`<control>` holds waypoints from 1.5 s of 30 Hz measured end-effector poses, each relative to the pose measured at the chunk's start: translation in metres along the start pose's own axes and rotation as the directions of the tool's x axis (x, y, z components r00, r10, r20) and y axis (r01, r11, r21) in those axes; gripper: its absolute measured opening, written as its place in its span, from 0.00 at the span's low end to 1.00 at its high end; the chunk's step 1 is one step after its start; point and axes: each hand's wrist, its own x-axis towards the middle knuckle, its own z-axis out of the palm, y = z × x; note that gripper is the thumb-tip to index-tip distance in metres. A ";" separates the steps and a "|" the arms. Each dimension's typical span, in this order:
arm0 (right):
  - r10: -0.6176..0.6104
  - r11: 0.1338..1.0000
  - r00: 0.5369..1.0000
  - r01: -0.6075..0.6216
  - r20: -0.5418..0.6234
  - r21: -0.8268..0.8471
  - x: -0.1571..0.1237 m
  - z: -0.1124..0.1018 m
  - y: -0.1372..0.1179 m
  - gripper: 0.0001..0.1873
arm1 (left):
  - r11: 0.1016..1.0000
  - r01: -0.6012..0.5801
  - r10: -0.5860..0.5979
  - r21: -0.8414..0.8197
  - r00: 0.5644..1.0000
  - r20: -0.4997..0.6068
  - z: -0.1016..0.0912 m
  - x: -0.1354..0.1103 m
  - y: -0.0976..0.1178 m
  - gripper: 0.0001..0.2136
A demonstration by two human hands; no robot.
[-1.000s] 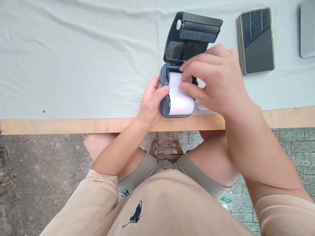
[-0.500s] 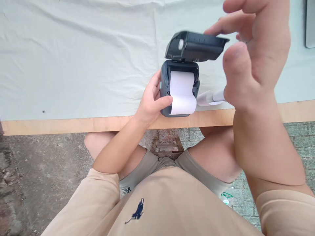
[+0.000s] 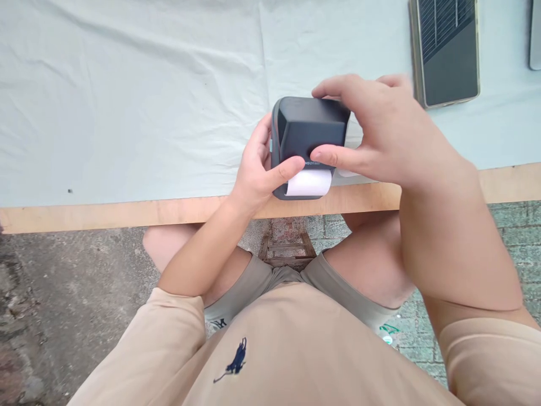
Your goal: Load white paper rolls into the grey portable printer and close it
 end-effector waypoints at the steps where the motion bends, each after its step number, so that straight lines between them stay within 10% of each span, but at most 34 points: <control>1: 0.008 1.000 1.000 -0.008 0.009 0.002 0.000 -0.001 -0.001 0.30 | 1.000 0.012 -0.012 0.018 1.000 -0.009 0.000 0.000 0.000 0.37; 9: 0.061 0.984 0.997 -0.051 0.054 -0.173 0.003 -0.007 -0.009 0.39 | 1.000 0.017 -0.017 0.006 0.999 0.030 0.002 -0.001 0.003 0.33; 16: -0.275 0.960 0.956 0.279 -0.103 0.025 -0.004 0.000 0.006 0.27 | 1.000 0.000 0.000 -0.005 0.998 -0.064 0.006 0.005 0.000 0.29; 25: -0.322 0.940 0.923 0.286 -0.210 -0.186 -0.007 0.001 0.004 0.17 | 1.000 0.018 -0.020 -0.016 0.991 -0.130 0.004 0.007 0.000 0.26; 31: -0.181 0.978 0.708 0.203 -0.683 -0.049 -0.008 0.007 0.003 0.12 | 0.989 0.031 -0.045 -0.142 0.995 -0.090 0.005 0.007 0.004 0.27; 37: -0.067 0.971 0.977 0.018 -0.200 -0.238 -0.009 -0.002 -0.017 0.09 | 0.997 -0.042 0.042 -0.068 0.999 -0.013 0.006 0.002 0.005 0.27; 45: 0.126 0.910 0.986 -0.070 0.111 -0.409 -0.009 -0.010 -0.036 0.14 | 0.993 -0.063 0.066 0.101 0.997 -0.031 0.004 -0.001 0.002 0.31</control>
